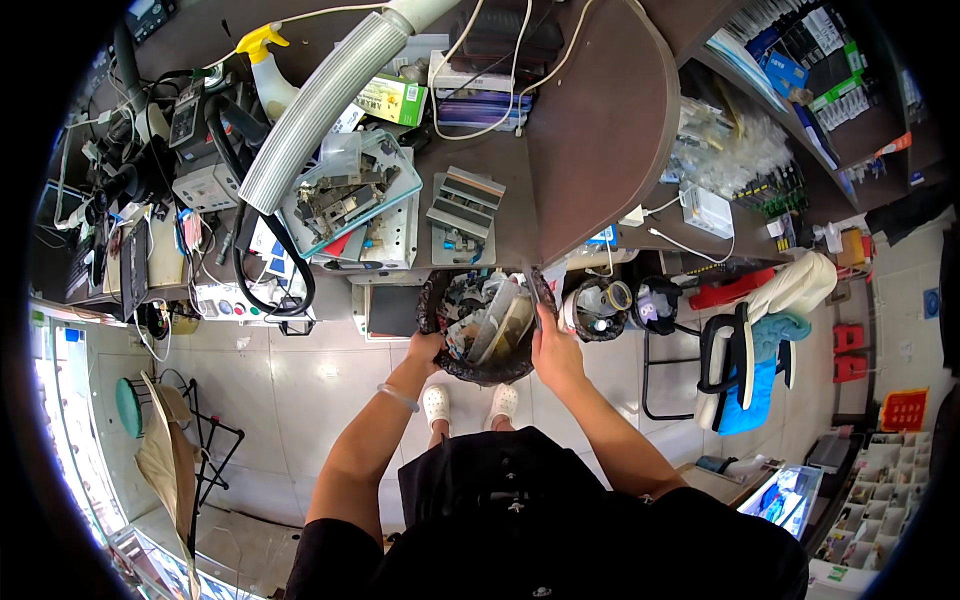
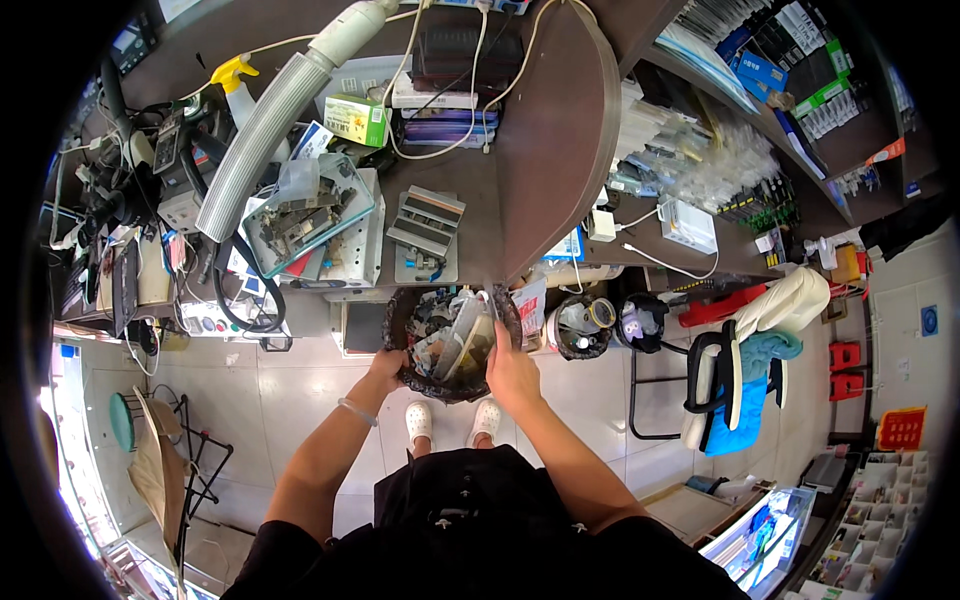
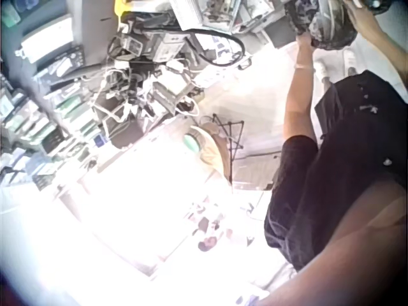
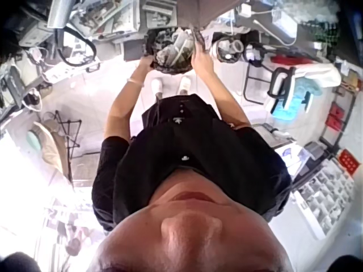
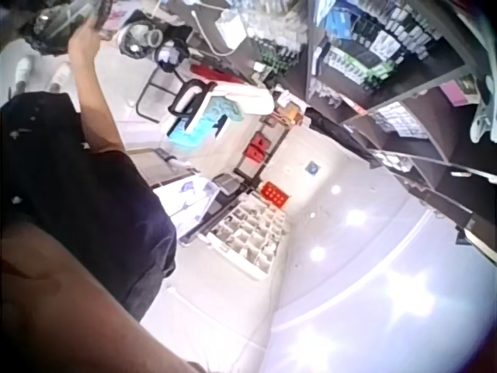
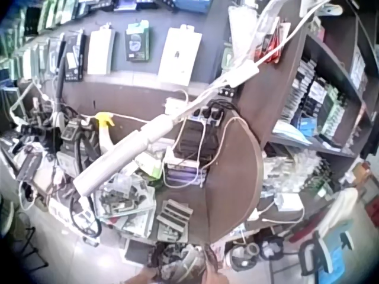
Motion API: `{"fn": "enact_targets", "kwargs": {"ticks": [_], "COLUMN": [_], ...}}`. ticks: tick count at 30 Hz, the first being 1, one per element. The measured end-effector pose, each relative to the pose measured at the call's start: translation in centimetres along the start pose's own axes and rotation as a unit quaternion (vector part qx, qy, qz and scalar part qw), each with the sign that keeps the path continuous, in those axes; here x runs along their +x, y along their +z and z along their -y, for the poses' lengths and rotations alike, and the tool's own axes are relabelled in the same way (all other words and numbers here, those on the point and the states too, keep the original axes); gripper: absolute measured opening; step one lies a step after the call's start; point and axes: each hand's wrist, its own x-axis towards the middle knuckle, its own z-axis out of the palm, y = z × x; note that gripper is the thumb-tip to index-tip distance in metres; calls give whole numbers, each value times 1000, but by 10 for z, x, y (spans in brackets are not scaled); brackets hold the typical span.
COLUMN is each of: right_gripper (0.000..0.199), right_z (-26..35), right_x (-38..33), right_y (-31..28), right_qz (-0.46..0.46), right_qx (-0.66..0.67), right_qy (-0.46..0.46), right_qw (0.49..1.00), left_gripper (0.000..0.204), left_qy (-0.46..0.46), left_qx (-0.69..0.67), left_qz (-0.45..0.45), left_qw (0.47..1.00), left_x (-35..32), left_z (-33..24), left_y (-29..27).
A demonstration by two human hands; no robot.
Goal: The person clears small components and debris from a circuit board using a small brush and then pours the collected waste into a trash bin.
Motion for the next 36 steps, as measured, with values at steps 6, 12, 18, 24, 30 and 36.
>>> {"fn": "enact_targets", "kwargs": {"ticks": [6, 12, 18, 24, 30, 36], "right_gripper": [50, 53, 55, 60, 64, 59], "right_z": [16, 36, 37, 17, -27, -15], "right_x": [124, 142, 39, 45, 20, -33], "right_y": [-7, 1, -22, -35, 22, 23], "right_qz": [-33, 54, 128, 33, 25, 36], "right_qx": [-38, -50, -67, -83, -106, -29], "right_qy": [23, 100, 61, -9, -10, -17], "right_qw": [998, 992, 988, 996, 994, 999], "left_gripper": [37, 36, 36, 34, 33, 30], "left_qy": [8, 6, -1, 8, 13, 12], "left_qx": [11, 6, -66, -25, -57, -58], "left_qz": [-23, -21, 5, -31, -18, -9], "left_qw": [1000, 1000, 998, 999, 998, 998], "left_x": [-3, -9, 27, 13, 2, 14], "left_z": [5, 7, 19, 14, 11, 20], "left_y": [9, 12, -11, 4, 5, -1]}}
